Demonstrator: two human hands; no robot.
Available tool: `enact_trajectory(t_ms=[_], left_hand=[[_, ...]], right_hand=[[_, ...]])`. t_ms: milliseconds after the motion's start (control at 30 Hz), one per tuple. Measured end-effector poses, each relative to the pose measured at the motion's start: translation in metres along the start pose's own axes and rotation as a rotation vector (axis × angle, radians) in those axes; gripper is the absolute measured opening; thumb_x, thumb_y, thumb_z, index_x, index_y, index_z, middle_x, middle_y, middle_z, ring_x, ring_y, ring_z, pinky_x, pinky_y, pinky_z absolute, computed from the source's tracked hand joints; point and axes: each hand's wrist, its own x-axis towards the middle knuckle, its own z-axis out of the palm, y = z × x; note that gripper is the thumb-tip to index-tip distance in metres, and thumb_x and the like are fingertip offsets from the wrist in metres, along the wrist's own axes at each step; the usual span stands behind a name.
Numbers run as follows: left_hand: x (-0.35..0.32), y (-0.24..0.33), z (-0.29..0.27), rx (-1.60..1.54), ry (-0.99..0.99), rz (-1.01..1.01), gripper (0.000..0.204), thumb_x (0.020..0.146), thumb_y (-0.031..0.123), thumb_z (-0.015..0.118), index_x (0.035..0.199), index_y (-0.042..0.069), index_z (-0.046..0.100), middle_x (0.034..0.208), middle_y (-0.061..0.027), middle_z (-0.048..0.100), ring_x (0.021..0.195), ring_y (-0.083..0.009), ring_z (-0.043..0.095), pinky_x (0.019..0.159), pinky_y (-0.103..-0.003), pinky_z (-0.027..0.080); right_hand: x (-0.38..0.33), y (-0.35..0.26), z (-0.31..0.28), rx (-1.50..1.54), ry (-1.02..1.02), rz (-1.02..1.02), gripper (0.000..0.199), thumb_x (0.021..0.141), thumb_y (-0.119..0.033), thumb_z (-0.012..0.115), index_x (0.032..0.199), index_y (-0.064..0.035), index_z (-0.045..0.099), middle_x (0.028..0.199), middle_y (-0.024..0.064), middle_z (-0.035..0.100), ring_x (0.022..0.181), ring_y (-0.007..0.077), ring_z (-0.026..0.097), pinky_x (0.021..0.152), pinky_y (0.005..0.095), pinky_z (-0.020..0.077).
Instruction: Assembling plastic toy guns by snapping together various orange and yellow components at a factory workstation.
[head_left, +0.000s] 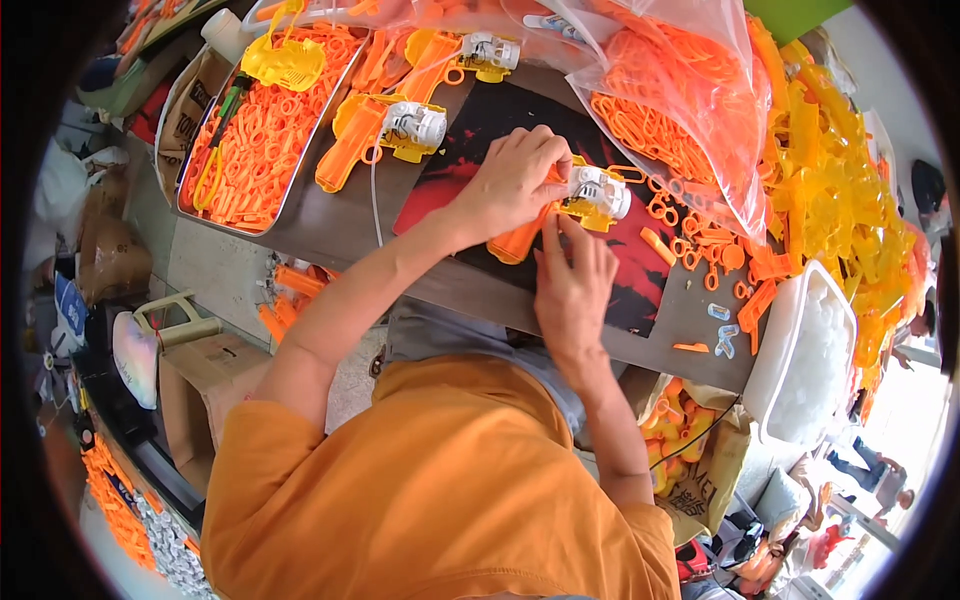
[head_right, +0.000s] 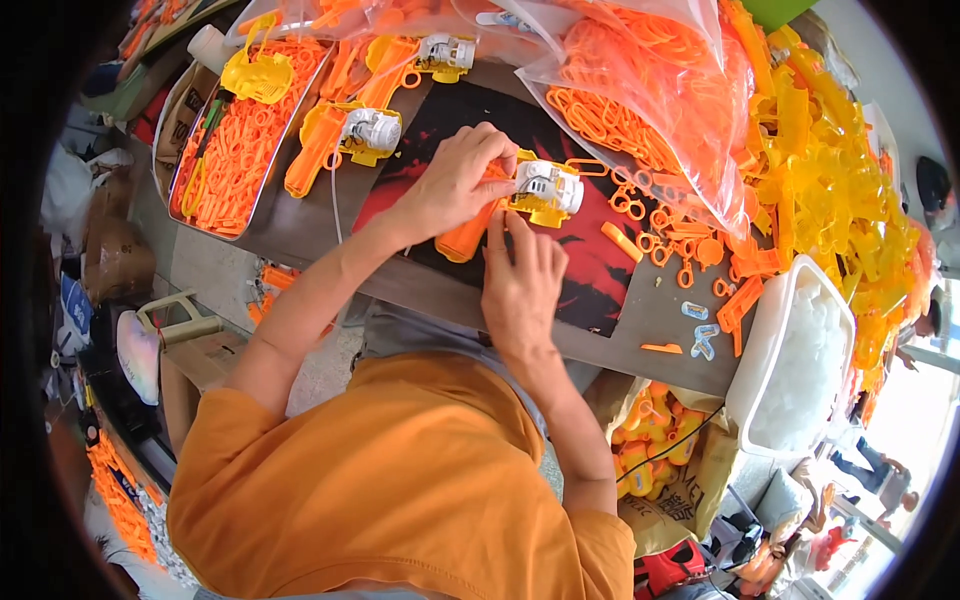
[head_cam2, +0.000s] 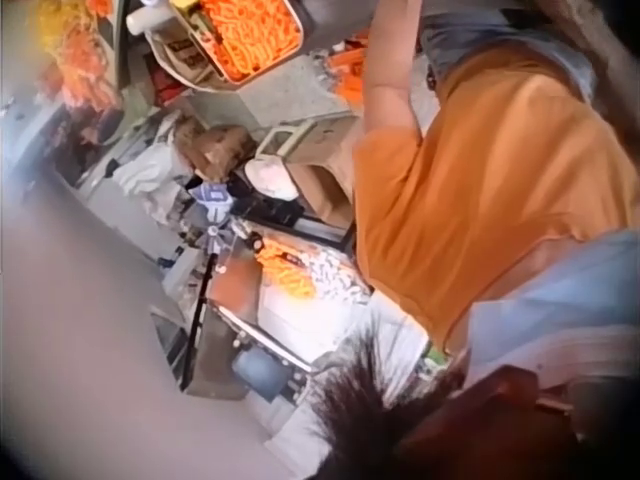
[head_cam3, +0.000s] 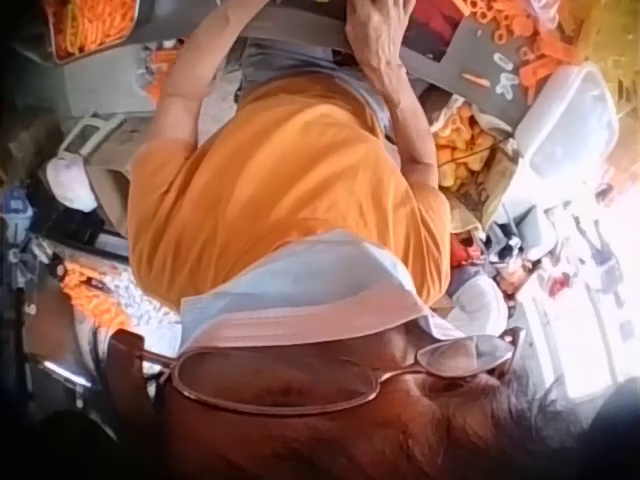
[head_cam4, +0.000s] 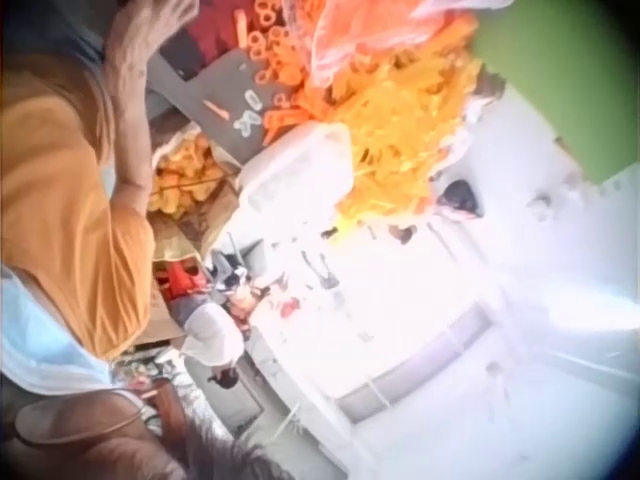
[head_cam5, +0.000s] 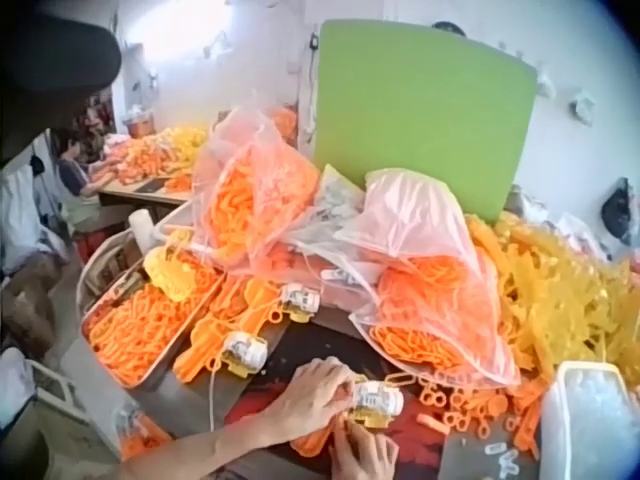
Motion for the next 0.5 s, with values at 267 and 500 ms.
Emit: enact_trajectory(t_ms=[267,500], left_hand=[[-0.009,0.006,-0.012,0.145,0.026,0.070,0.018,0.081,0.018,0.072,0.092,0.010,0.060,0.124,-0.0064,0.055,0.121,-0.0280,0.048,0.109,-0.052,0.028],[-0.028,0.038,0.011,0.444,0.196,0.191,0.015,0.078,0.009,0.069,0.091,0.005,0.063,0.127,-0.0076,0.052,0.122,-0.0258,0.047,0.108,-0.049,0.032]], right_hand=[[0.023,0.043,-0.005,0.015,0.033,0.008,0.038,0.087,-0.003,0.061,0.125,-0.0039,0.059,0.128,0.0106,0.058,0.123,0.0289,0.051,0.101,0.0419,0.0389],[0.025,0.040,0.005,0.108,0.122,0.082,0.033,0.090,-0.003,0.059,0.123,-0.0025,0.060,0.127,0.0118,0.059,0.120,0.0319,0.051,0.101,0.0422,0.0409]])
